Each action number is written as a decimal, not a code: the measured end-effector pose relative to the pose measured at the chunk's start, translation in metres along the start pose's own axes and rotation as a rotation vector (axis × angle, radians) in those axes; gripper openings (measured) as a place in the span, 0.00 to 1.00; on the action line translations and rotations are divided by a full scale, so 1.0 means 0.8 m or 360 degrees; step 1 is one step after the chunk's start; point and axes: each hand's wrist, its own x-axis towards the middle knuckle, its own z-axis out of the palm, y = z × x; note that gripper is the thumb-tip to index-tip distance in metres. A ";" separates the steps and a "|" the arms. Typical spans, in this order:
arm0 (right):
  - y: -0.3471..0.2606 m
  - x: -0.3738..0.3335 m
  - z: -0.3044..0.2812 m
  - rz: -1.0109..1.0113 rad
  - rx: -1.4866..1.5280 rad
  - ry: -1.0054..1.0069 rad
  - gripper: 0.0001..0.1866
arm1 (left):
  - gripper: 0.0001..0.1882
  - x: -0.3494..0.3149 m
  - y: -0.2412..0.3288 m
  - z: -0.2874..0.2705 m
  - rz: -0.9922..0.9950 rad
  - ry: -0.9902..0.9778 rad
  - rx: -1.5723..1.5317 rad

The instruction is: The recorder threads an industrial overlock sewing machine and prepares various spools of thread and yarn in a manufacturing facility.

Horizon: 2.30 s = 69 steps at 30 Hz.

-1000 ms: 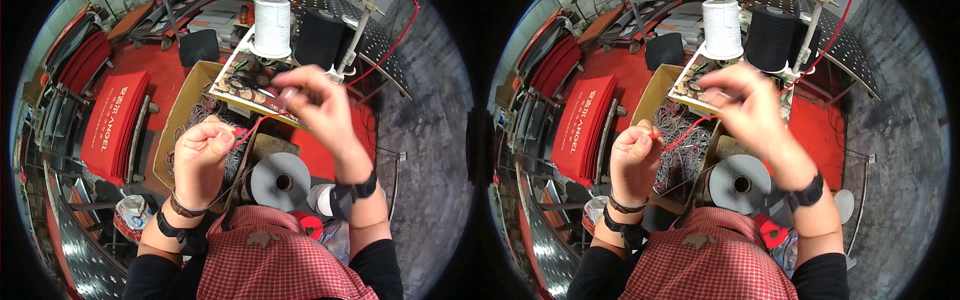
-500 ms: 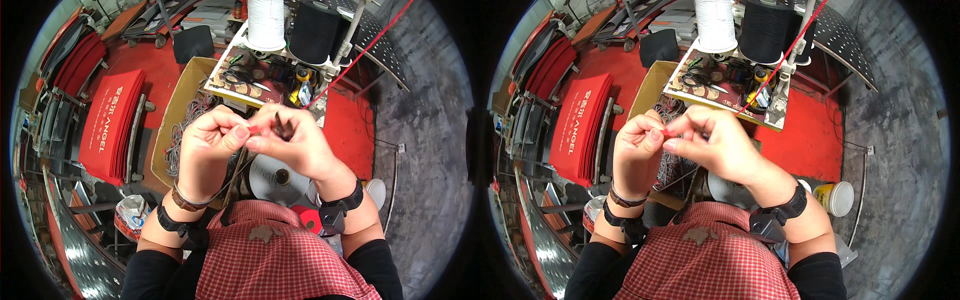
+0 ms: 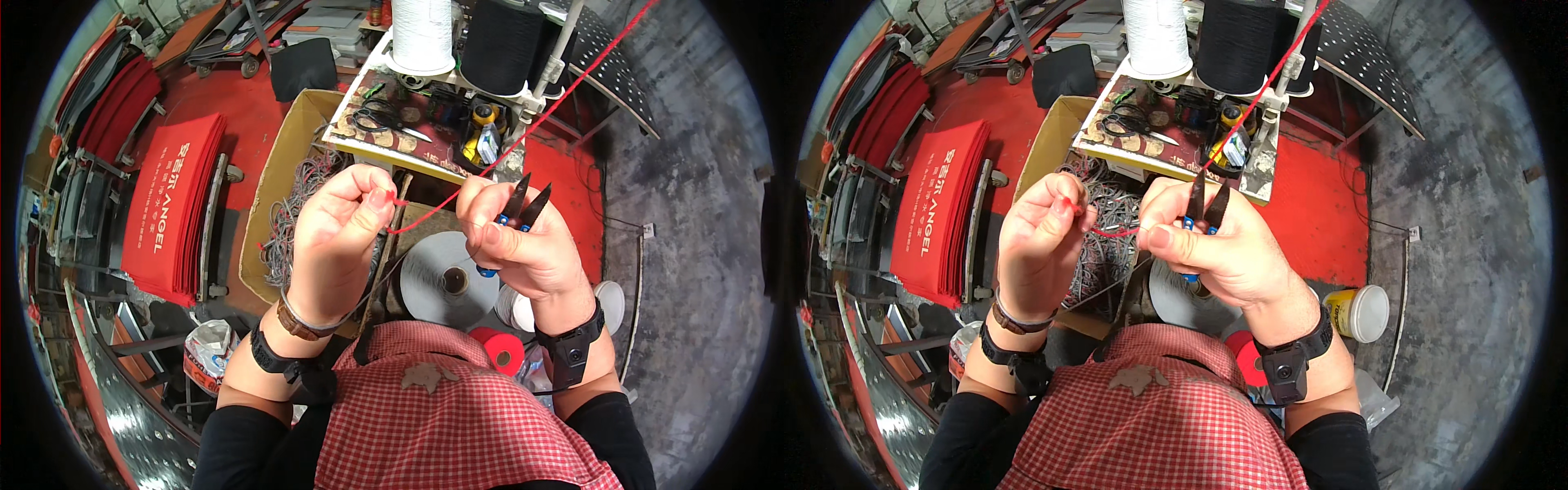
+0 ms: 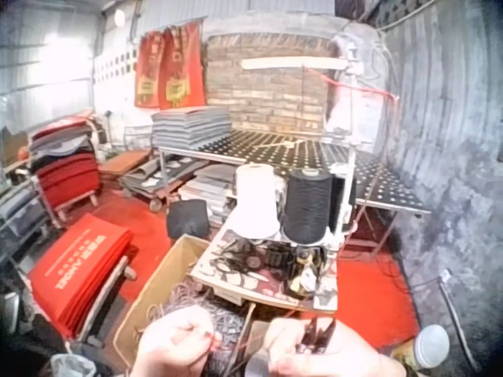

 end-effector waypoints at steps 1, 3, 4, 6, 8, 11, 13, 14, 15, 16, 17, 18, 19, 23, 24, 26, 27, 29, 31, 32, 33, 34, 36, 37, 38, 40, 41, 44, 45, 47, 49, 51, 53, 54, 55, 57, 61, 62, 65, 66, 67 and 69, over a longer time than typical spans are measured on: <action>-0.002 -0.003 0.001 0.0039 0.0100 0.0017 0.05 | 0.06 0.000 -0.001 -0.001 -0.0037 -0.0052 -0.0068; -0.003 -0.009 -0.001 0.0079 0.0198 0.0037 0.05 | 0.06 0.002 -0.003 -0.002 -0.0076 -0.0105 -0.0141; -0.002 -0.011 -0.004 0.0022 0.0216 -0.0001 0.06 | 0.05 0.003 -0.003 -0.003 -0.0068 -0.0111 -0.0216; -0.003 -0.016 -0.007 -0.0033 0.0231 -0.0036 0.06 | 0.05 0.003 -0.005 -0.002 -0.0062 -0.0116 -0.0296; -0.005 -0.021 -0.008 0.0038 0.0314 0.0020 0.07 | 0.05 0.001 -0.007 0.001 -0.0082 -0.0132 -0.0320; 0.000 -0.027 -0.012 -0.0020 0.0284 -0.0067 0.07 | 0.09 0.003 -0.009 0.002 -0.0096 -0.0183 -0.0318; -0.003 -0.033 -0.008 0.0019 0.0342 -0.0042 0.07 | 0.07 0.006 -0.014 0.000 -0.0082 -0.0218 -0.0469; -0.004 -0.036 -0.006 0.0057 0.0403 -0.0023 0.07 | 0.05 0.007 -0.017 -0.003 -0.0064 -0.0249 -0.0617; -0.003 -0.037 -0.006 0.0014 0.0318 0.0001 0.07 | 0.05 0.007 -0.021 -0.006 -0.0064 -0.0245 -0.0617; -0.002 -0.039 -0.009 0.0014 0.0315 0.0003 0.07 | 0.05 0.008 -0.025 -0.009 -0.0072 -0.0275 -0.0618; -0.002 -0.041 -0.012 -0.0003 0.0269 0.0025 0.06 | 0.04 0.008 -0.026 -0.010 -0.0079 -0.0304 -0.0617; -0.001 -0.043 -0.014 -0.0019 0.0224 0.0047 0.06 | 0.04 0.008 -0.026 -0.010 -0.0079 -0.0303 -0.0618; -0.003 -0.044 -0.013 -0.0004 0.0237 0.0097 0.05 | 0.05 0.008 -0.025 -0.011 -0.0179 -0.0282 -0.0424; -0.020 -0.037 -0.036 -0.0329 -0.0851 0.0482 0.02 | 0.27 0.010 -0.031 -0.030 0.0114 -0.0289 0.0769; -0.028 -0.032 -0.044 -0.0479 -0.1281 0.0752 0.01 | 0.33 0.012 -0.032 -0.036 0.0389 -0.0224 0.1231; -0.048 -0.027 -0.065 -0.0575 -0.1621 0.1201 0.01 | 0.27 0.015 -0.003 -0.018 0.0680 -0.0339 0.1542; -0.057 -0.026 -0.063 -0.0577 -0.1591 0.1124 0.01 | 0.23 0.018 0.006 -0.010 0.0672 -0.0767 0.1345; -0.076 -0.019 -0.032 -0.0481 -0.1532 0.0779 0.02 | 0.16 0.008 0.017 0.010 0.0512 -0.1436 0.0960; -0.065 0.005 -0.002 -0.0450 -0.1580 0.0253 0.02 | 0.11 -0.014 0.009 0.031 0.0369 -0.1862 0.0637; -0.057 0.015 0.017 -0.0355 -0.1606 0.0060 0.03 | 0.09 -0.023 0.005 0.039 0.0384 -0.2054 0.0502; -0.040 0.029 0.019 -0.0549 -0.1710 -0.0313 0.03 | 0.07 -0.037 0.001 0.045 0.0280 -0.2088 0.0434; -0.032 0.038 0.027 -0.0266 -0.1528 -0.0631 0.03 | 0.05 -0.047 -0.003 0.047 0.0184 -0.2128 0.0357; -0.016 0.040 0.033 -0.0129 -0.1298 -0.0911 0.03 | 0.10 -0.044 0.004 0.057 0.0386 -0.2230 0.0464; -0.017 0.042 0.039 0.0083 -0.1199 -0.0973 0.04 | 0.07 -0.043 0.016 0.067 0.0328 -0.2358 0.0551; -0.019 0.046 0.045 0.0296 -0.1096 -0.1032 0.05 | 0.06 -0.041 0.023 0.074 0.0266 -0.2482 0.0638; 0.011 0.060 0.044 0.0055 -0.0962 -0.1114 0.06 | 0.07 -0.043 0.025 0.079 0.0269 -0.2511 0.0649; 0.020 0.063 0.043 -0.0188 -0.0830 -0.1182 0.07 | 0.08 -0.046 0.025 0.082 0.0198 -0.2528 0.0756; 0.025 0.063 0.045 0.0288 -0.0903 -0.1349 0.08 | 0.08 -0.046 0.021 0.082 0.0142 -0.2523 0.0848; 0.035 0.062 0.043 0.0296 -0.0828 -0.1391 0.09 | 0.09 -0.046 0.019 0.081 0.0163 -0.2515 0.0832; 0.045 0.057 0.038 0.0391 -0.0739 -0.1371 0.09 | 0.09 -0.045 0.017 0.080 0.0240 -0.2502 0.0795; 0.048 0.054 0.033 0.0482 -0.0650 -0.1347 0.09 | 0.09 -0.051 0.007 0.075 0.0315 -0.2489 0.0758; 0.046 0.054 0.025 0.0638 -0.0491 -0.1073 0.07 | 0.09 -0.069 -0.014 0.065 0.0337 -0.2333 0.0733; 0.034 0.054 0.018 0.0596 -0.0322 -0.0901 0.05 | 0.10 -0.059 0.001 0.067 0.0360 -0.2361 0.0789; 0.027 0.052 0.011 0.0527 -0.0291 -0.0857 0.04 | 0.10 -0.055 0.005 0.068 0.0383 -0.2390 0.0848; 0.025 0.050 0.008 0.0504 -0.0213 -0.0794 0.04 | 0.10 -0.058 0.002 0.067 0.0381 -0.2388 0.0848; 0.013 0.046 0.008 0.0474 -0.0218 -0.0722 0.05 | 0.10 -0.066 -0.015 0.059 0.0364 -0.2255 0.0751; -0.020 0.033 0.004 0.0472 -0.0099 -0.0570 0.06 | 0.13 -0.041 -0.023 0.016 -0.0261 -0.2012 0.0684; -0.027 0.029 -0.006 0.0478 -0.0212 -0.0524 0.05 | 0.16 -0.015 -0.021 0.000 -0.0745 -0.2038 0.0720; -0.036 0.017 -0.012 0.0523 -0.0234 -0.0478 0.06 | 0.22 0.027 -0.009 -0.037 -0.1267 -0.1157 -0.0174; -0.037 0.013 -0.012 0.0610 -0.0337 -0.0419 0.06 | 0.25 0.033 -0.005 -0.039 -0.1249 -0.1097 -0.0325; -0.038 0.009 -0.017 0.0696 -0.0440 -0.0340 0.06 | 0.22 0.035 0.014 -0.024 -0.1266 -0.1129 -0.0324; -0.035 0.003 -0.018 0.0678 -0.0431 -0.0284 0.07 | 0.17 0.034 0.033 0.001 -0.1169 -0.1259 0.0181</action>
